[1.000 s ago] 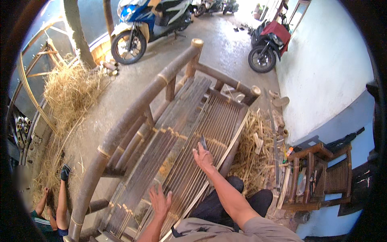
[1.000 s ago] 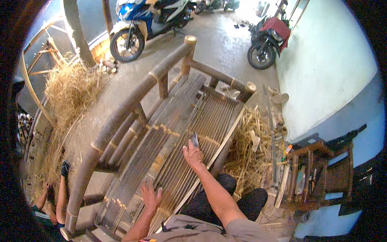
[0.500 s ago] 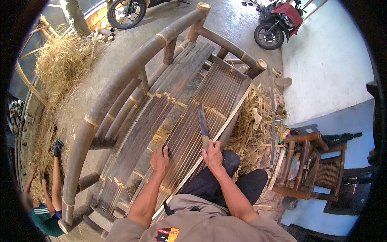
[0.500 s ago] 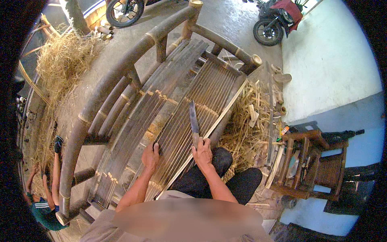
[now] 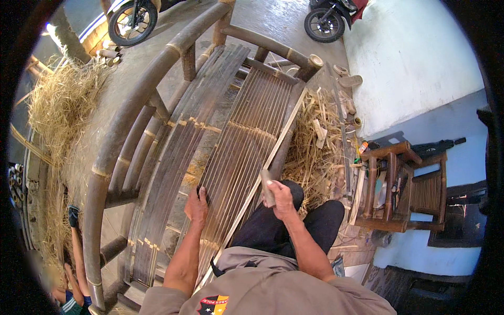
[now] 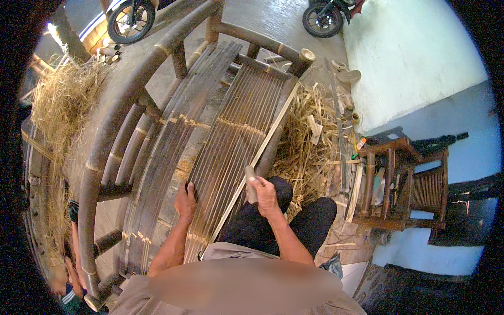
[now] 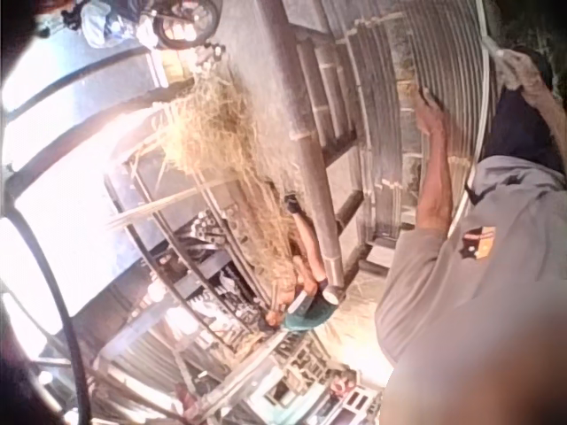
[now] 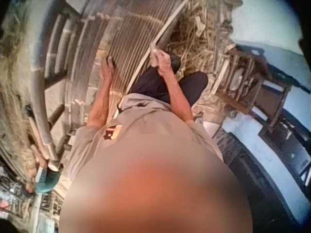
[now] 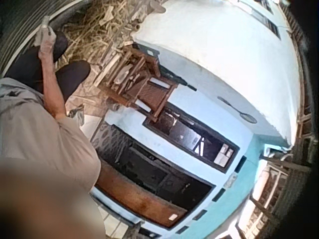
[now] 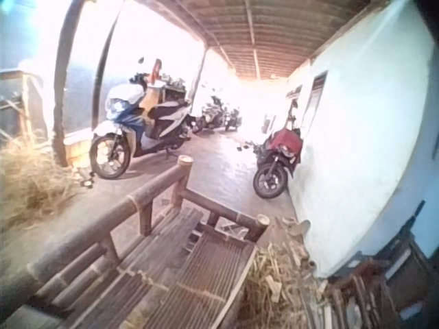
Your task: The person sits on the floor and uses a knife to shave and smooth thin bamboo strips. They repeatedly hold the strips against their leg and scrape the blade along the surface to remove splinters and refine the edges.
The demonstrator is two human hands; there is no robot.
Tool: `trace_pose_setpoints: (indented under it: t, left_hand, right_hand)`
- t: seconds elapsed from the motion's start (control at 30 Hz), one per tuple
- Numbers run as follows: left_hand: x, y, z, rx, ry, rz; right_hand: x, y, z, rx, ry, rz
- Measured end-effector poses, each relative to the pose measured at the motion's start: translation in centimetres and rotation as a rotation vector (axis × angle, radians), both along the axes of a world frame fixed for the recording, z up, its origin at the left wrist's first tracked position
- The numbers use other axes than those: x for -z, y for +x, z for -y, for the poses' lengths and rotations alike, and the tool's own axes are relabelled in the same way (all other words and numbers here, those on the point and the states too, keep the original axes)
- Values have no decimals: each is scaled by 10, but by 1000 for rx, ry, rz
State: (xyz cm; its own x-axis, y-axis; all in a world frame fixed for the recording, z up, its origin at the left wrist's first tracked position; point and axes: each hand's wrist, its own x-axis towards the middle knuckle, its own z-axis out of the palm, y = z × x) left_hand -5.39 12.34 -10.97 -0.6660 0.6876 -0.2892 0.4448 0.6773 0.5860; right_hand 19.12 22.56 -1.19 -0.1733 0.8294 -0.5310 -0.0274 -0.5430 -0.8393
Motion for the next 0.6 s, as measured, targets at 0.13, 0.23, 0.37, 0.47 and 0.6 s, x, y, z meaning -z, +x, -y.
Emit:
trace_pose_setpoints:
  t: [0.13,0.23,0.37,0.47,0.6]
  left_hand:
    - [-4,2,-1,14,31,-40]
    - [-3,1,0,9,20,-50]
    - [2,0,-1,2,83,-56]
    - [-2,7,0,24,175,-321]
    - [-23,35,-2,214,331,-428]
  right_hand:
    - [-25,20,9,129,64,-182]
    - [-40,40,9,174,149,-175]
    - [-41,69,2,286,136,-122]
    - [-34,93,2,339,124,-76]
    - [-23,123,9,421,97,-17]
